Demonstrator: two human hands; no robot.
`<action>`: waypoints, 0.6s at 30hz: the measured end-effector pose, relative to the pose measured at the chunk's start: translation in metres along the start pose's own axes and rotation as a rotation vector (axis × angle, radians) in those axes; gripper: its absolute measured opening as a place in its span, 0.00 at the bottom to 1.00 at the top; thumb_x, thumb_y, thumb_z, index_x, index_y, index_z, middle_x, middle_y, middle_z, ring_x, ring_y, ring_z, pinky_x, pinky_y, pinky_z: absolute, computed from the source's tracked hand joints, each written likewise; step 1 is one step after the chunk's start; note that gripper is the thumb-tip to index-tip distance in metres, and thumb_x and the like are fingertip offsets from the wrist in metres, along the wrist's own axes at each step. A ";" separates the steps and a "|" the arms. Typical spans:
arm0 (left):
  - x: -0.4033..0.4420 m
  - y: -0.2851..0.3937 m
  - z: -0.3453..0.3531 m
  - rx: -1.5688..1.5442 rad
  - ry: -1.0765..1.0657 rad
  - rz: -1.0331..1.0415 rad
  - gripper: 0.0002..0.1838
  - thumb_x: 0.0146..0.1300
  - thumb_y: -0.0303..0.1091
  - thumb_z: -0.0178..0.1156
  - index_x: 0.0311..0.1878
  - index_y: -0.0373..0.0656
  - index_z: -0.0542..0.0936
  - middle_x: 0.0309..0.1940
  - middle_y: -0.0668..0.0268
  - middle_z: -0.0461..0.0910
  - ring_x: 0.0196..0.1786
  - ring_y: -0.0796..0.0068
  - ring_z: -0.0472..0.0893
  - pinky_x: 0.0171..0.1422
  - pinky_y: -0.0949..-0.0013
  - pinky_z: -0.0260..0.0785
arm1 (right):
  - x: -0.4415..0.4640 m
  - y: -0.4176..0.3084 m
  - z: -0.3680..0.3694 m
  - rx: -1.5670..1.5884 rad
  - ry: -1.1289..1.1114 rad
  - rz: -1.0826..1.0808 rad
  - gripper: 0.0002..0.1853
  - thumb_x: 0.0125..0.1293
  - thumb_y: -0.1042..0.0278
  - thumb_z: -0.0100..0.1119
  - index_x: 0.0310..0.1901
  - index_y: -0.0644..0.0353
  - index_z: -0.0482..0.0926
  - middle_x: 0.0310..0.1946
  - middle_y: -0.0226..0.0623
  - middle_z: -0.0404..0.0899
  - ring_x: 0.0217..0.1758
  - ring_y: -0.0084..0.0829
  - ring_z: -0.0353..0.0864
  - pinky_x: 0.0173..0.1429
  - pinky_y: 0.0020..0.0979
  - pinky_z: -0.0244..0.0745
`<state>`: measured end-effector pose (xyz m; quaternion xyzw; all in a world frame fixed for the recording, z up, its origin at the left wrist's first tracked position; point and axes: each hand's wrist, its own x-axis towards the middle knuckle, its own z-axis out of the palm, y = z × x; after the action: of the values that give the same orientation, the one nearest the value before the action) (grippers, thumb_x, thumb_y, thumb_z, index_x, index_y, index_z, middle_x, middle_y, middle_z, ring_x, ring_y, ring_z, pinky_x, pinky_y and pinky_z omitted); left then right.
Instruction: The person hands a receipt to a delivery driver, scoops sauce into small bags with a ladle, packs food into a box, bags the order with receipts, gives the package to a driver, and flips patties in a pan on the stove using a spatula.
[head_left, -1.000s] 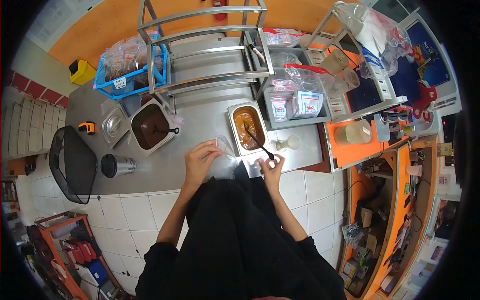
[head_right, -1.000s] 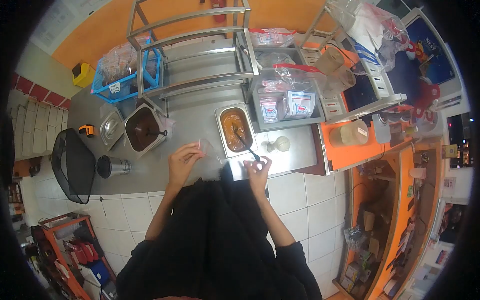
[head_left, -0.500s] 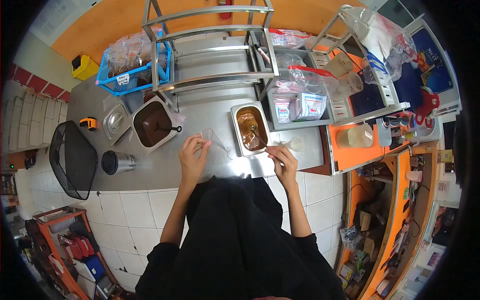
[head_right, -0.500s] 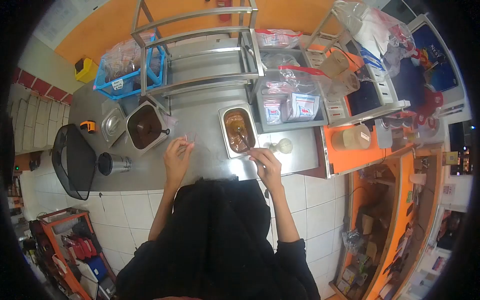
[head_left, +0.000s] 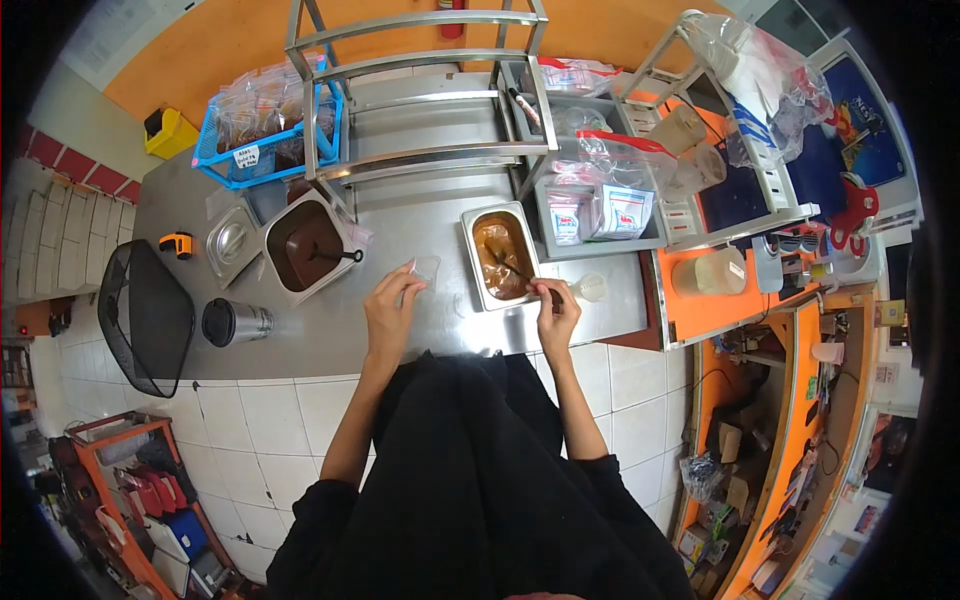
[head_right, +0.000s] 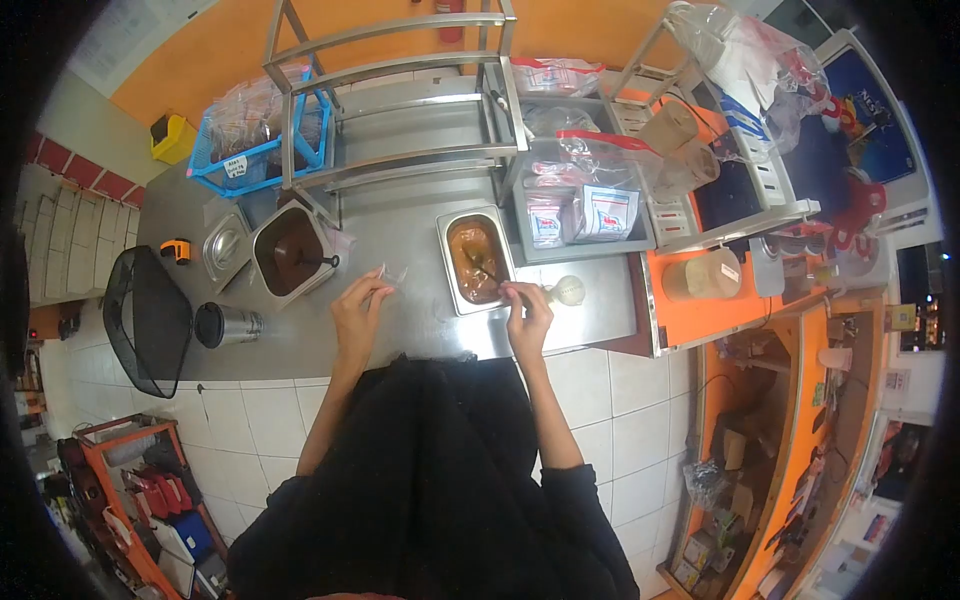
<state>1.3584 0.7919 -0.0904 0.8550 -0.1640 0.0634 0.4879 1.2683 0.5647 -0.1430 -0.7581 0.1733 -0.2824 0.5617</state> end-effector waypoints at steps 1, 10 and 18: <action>0.001 0.002 0.000 0.002 0.006 0.003 0.02 0.52 0.23 0.58 0.29 0.34 0.77 0.41 0.52 0.78 0.44 0.60 0.79 0.47 0.67 0.70 | -0.002 0.002 -0.001 0.023 0.016 0.040 0.05 0.59 0.81 0.51 0.32 0.69 0.77 0.30 0.40 0.78 0.35 0.28 0.77 0.43 0.26 0.71; 0.006 0.005 0.003 -0.023 -0.019 -0.018 0.03 0.52 0.24 0.59 0.29 0.35 0.77 0.40 0.52 0.79 0.45 0.58 0.78 0.47 0.65 0.70 | -0.001 0.006 0.005 0.105 0.136 0.090 0.08 0.65 0.74 0.47 0.34 0.69 0.75 0.30 0.38 0.77 0.31 0.25 0.78 0.40 0.25 0.72; 0.010 0.005 0.013 -0.082 -0.033 -0.032 0.03 0.51 0.25 0.61 0.29 0.37 0.77 0.38 0.53 0.79 0.42 0.61 0.80 0.44 0.68 0.71 | -0.012 0.033 -0.001 0.601 0.403 0.359 0.15 0.67 0.65 0.47 0.41 0.73 0.70 0.38 0.43 0.73 0.35 0.29 0.77 0.47 0.27 0.74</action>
<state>1.3653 0.7761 -0.0905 0.8377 -0.1605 0.0348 0.5209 1.2603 0.5606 -0.1772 -0.4473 0.3193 -0.3608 0.7535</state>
